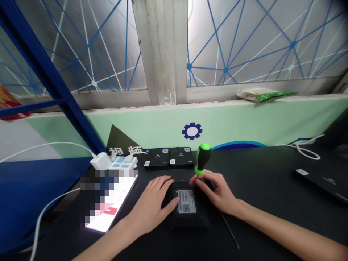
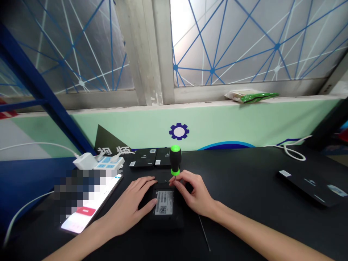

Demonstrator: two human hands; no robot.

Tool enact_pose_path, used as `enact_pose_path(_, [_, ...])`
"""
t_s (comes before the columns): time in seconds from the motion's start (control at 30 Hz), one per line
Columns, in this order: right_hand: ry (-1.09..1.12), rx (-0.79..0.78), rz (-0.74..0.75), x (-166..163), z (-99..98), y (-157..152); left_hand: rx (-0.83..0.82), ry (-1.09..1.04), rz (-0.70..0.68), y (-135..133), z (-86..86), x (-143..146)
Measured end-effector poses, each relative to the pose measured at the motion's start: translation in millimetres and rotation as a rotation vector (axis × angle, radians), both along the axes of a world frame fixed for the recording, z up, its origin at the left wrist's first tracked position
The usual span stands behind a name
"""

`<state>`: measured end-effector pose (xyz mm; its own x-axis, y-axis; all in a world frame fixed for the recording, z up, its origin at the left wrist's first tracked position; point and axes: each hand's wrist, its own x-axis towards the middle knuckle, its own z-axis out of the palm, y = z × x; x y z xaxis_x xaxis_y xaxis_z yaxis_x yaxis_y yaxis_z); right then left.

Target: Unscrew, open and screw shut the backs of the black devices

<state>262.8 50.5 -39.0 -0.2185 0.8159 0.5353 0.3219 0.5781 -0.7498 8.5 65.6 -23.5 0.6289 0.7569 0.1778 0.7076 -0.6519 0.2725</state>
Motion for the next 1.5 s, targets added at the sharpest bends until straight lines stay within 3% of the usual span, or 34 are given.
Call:
enact_pose_path(0.17, [0.001, 0.042, -0.049, -1.3, -1.2, 1.9, -0.012, 0.013, 0.005, 0.2, 1.8, 0.1])
enact_pose_path(0.43, [0.149, -0.058, -0.083, -1.6, -9.4, 6.1, -0.031, 0.025, 0.003, 0.4, -0.8, -1.6])
enact_pose_path(0.73, [0.09, -0.029, -0.02, -1.4, -2.5, 0.6, 0.0, 0.007, -0.002, 0.4, -0.8, -0.8])
enact_pose_path(0.93, [0.057, 0.013, -0.066, -0.7, -5.4, 3.5, 0.014, -0.001, -0.012, 1.1, -2.4, -1.7])
enact_pose_path(1.17, [0.149, -0.053, -0.101, -0.4, -9.5, 6.5, -0.003, 0.0, -0.009, 1.1, -2.0, -1.9])
enact_pose_path(1.5, [0.029, 0.06, -0.047, 0.1, -4.5, 1.7, -0.005, 0.004, -0.004, 0.9, -1.8, -1.5])
